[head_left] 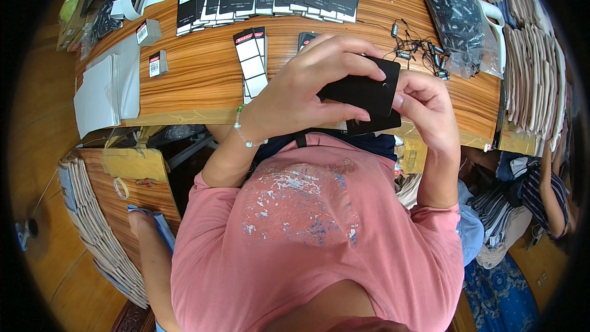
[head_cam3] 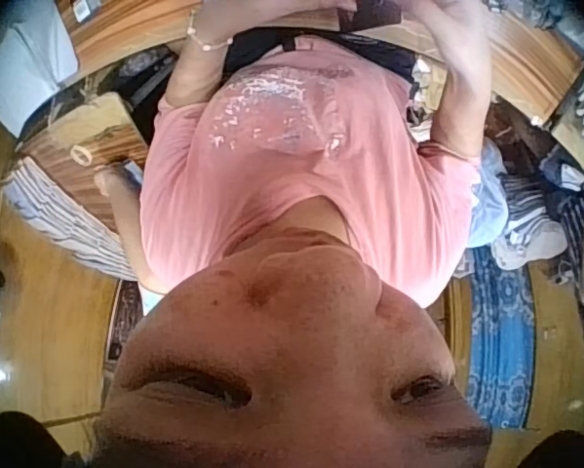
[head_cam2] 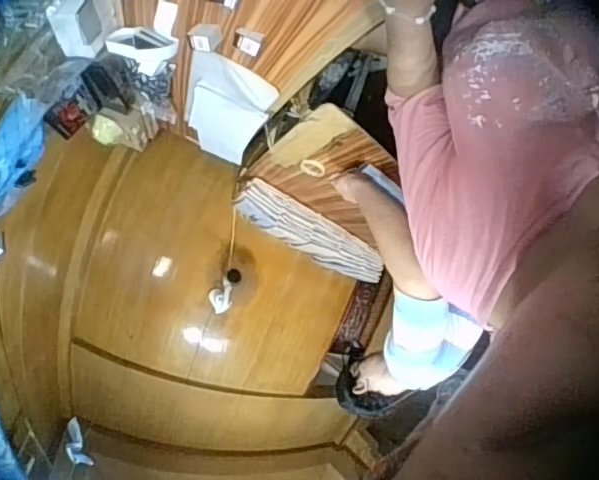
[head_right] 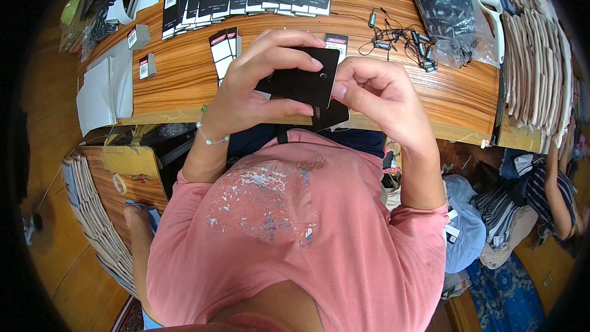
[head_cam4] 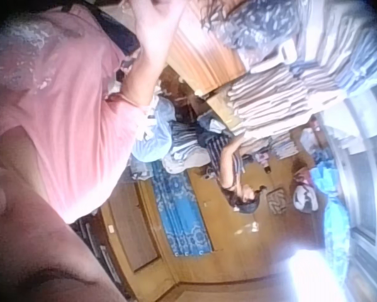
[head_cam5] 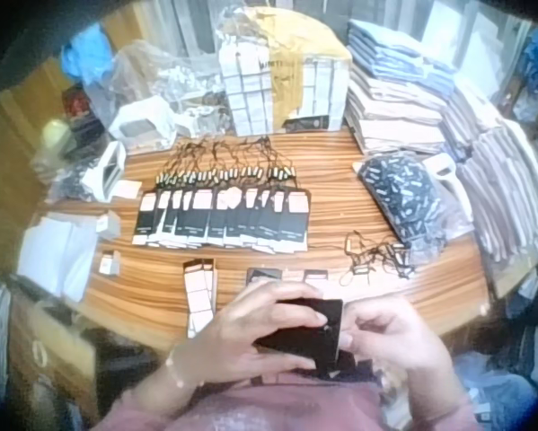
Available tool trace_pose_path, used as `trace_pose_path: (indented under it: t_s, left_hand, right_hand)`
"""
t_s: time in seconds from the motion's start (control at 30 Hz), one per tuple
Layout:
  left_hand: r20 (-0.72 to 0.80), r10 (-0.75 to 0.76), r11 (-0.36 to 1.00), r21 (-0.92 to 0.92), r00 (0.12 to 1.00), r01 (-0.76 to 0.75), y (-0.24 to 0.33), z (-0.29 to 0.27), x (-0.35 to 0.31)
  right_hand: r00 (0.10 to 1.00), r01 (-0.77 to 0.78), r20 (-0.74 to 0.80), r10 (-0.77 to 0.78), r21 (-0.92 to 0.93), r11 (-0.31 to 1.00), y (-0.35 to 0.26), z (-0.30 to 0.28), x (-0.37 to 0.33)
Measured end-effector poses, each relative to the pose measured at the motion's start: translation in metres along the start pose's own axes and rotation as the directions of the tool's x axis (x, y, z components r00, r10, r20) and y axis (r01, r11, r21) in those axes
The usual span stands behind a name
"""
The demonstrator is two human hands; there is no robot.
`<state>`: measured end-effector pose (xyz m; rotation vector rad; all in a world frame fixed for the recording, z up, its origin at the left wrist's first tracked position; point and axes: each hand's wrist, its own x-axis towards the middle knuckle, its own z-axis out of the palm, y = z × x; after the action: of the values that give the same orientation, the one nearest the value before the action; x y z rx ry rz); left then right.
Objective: The person prepares product tags by hand, threading black elastic cords through the holes in the tags and securing them one by one at a wooden desk.
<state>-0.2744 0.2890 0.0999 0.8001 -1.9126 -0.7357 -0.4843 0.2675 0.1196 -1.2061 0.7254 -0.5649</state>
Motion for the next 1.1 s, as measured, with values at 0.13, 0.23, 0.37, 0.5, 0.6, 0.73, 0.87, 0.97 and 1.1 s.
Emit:
trace_pose_path:
  t_s: [0.13, 0.23, 0.37, 0.5, 0.6, 0.73, 0.87, 0.97, 1.1]
  left_hand:
    - [-0.012, 0.006, 0.999, 0.048, 1.0, -0.005, 0.003, -0.003, 0.001]
    - [0.01, 0.001, 1.0, 0.025, 1.0, -0.001, 0.004, -0.003, 0.001]
    - [0.047, -0.004, 0.999, -0.038, 0.999, 0.006, 0.002, -0.002, -0.001]
    - [0.059, -0.027, 0.995, -0.099, 0.998, 0.033, 0.002, -0.002, -0.002]
    - [0.05, -0.054, 0.989, -0.136, 0.997, 0.06, 0.005, -0.003, 0.0]
    - [0.023, -0.044, 0.994, -0.099, 0.999, 0.046, 0.004, -0.001, 0.0]
    - [0.024, -0.057, 0.996, -0.068, 0.998, 0.058, 0.005, -0.001, 0.0]
    - [0.048, -0.072, 0.995, -0.065, 0.996, 0.075, 0.006, -0.002, 0.0]
    - [0.074, -0.125, 0.988, -0.079, 0.989, 0.13, 0.012, -0.005, 0.001]
  right_hand:
    - [1.0, 0.011, -0.018, -0.011, -0.035, 0.999, 0.001, 0.002, 0.001]
    - [0.999, 0.045, -0.008, -0.046, -0.079, 0.996, 0.005, 0.0, 0.0]
    - [0.979, 0.136, -0.118, -0.169, -0.245, 0.96, 0.006, 0.006, -0.001]
    - [0.906, 0.313, -0.083, -0.416, -0.533, 0.786, 0.007, 0.006, -0.001]
    - [0.834, 0.421, -0.039, -0.551, -0.6, 0.68, 0.008, 0.007, 0.001]
    - [0.868, 0.36, -0.131, -0.479, -0.498, 0.789, 0.014, 0.011, -0.002]
    - [0.832, 0.364, -0.136, -0.539, -0.6, 0.713, 0.017, 0.014, -0.002]
    - [0.758, 0.421, 0.017, -0.653, -0.776, 0.469, 0.008, 0.012, 0.001]
    - [0.74, 0.466, 0.118, -0.662, -0.799, 0.38, 0.001, 0.008, 0.002]
